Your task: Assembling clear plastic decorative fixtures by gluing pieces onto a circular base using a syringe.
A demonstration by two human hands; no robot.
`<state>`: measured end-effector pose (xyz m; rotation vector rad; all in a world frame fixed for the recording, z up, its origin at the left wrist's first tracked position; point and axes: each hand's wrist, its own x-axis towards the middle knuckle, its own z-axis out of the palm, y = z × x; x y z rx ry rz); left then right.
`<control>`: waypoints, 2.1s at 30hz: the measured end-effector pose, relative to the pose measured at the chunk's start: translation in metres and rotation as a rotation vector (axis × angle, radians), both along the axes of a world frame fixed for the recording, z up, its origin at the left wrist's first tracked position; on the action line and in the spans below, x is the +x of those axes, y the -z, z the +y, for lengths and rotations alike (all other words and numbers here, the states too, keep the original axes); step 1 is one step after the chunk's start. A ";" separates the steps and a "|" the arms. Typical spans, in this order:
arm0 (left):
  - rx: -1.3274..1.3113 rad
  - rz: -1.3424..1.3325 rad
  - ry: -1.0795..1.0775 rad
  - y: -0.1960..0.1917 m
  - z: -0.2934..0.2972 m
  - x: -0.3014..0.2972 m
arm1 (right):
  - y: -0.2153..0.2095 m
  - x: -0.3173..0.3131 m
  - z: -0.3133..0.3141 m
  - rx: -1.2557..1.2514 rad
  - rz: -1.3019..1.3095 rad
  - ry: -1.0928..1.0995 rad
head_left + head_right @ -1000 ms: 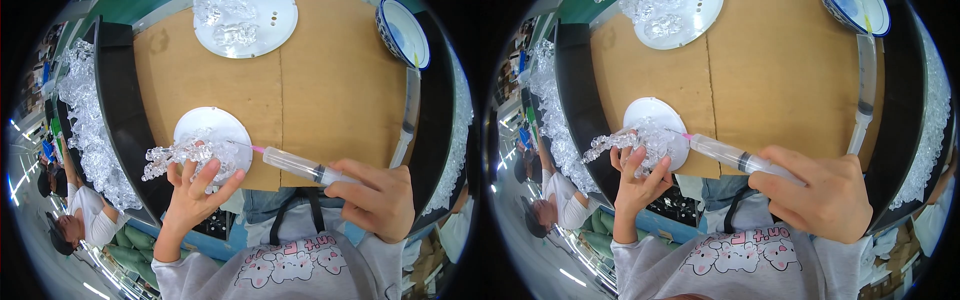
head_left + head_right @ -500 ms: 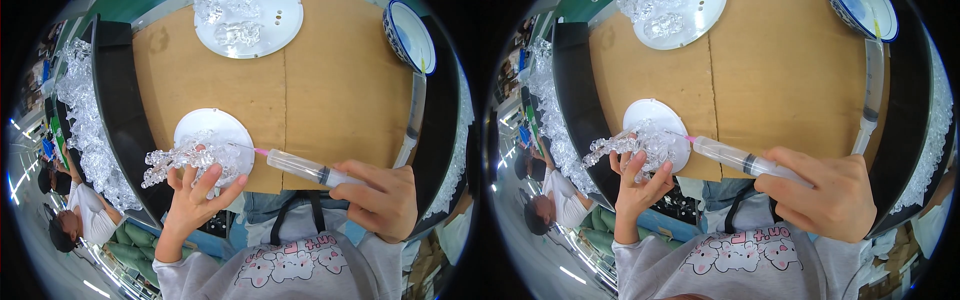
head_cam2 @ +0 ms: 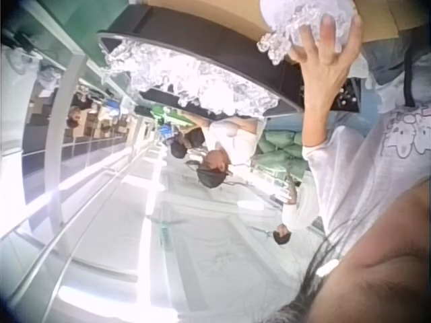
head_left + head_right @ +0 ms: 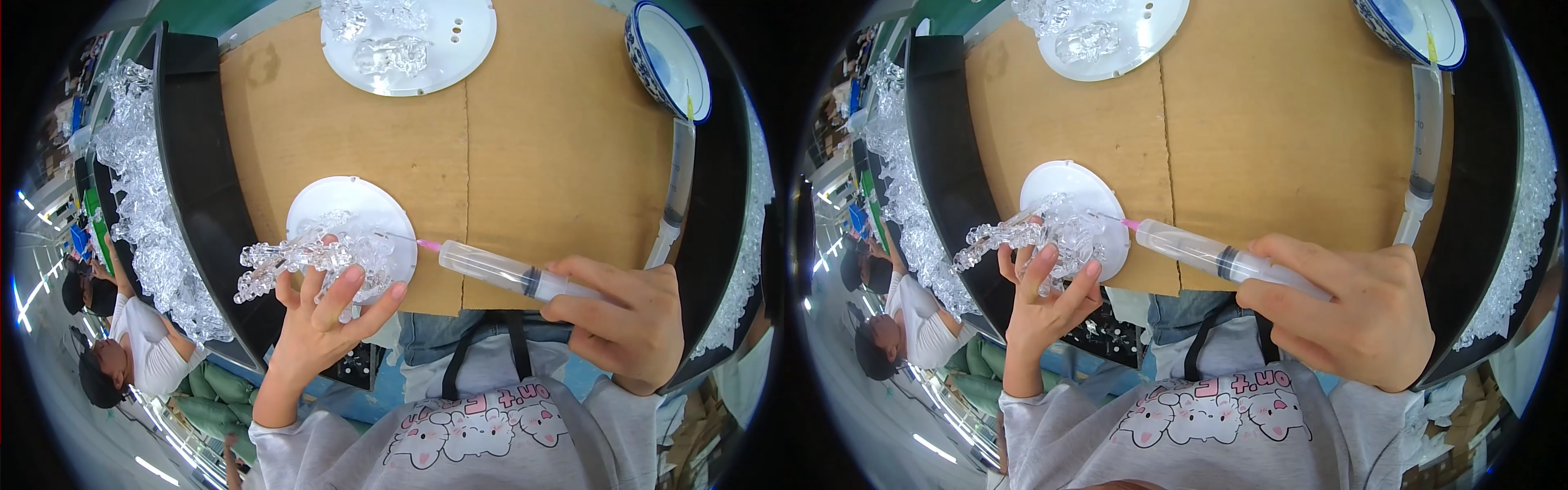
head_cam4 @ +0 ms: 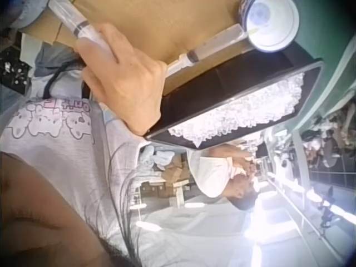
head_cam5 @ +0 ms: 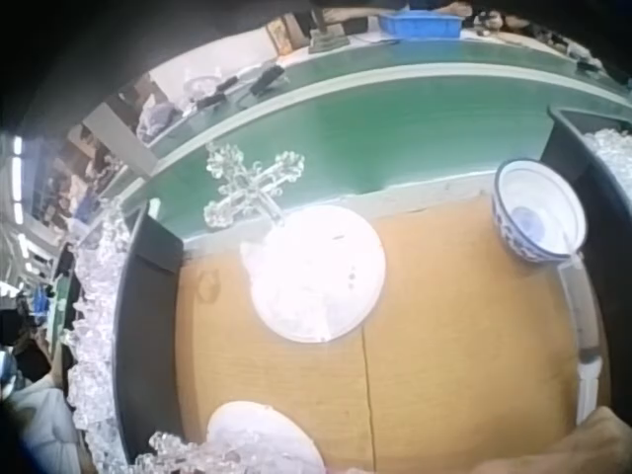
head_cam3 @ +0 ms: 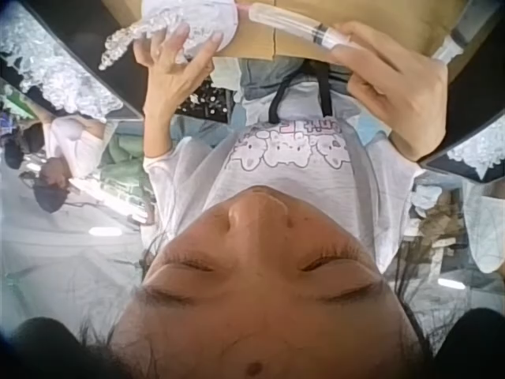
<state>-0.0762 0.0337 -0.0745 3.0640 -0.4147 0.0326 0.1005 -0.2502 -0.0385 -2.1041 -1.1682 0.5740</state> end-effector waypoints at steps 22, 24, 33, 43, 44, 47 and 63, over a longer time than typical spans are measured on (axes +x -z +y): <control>-0.205 -0.472 -0.188 -0.038 0.016 -0.012 | 0.042 -0.048 -0.026 0.264 -0.141 0.519; -0.440 -0.383 -0.411 -0.057 -0.003 0.034 | 0.053 -0.049 -0.030 0.272 -0.162 0.555; -0.651 0.004 -0.521 -0.086 0.036 0.064 | 0.054 -0.056 -0.001 0.334 -0.204 0.715; -0.522 -0.364 -0.325 -0.168 0.160 0.237 | 0.055 -0.047 0.006 0.138 -0.271 0.644; -0.500 -0.372 -0.336 -0.159 0.165 0.265 | 0.057 -0.046 0.005 0.131 -0.285 0.635; -0.502 -0.438 -0.277 -0.126 0.205 0.332 | 0.048 -0.048 0.008 0.124 -0.237 0.621; 0.232 -0.455 -1.078 -0.058 0.289 0.334 | 0.025 -0.051 0.003 0.048 -0.045 0.633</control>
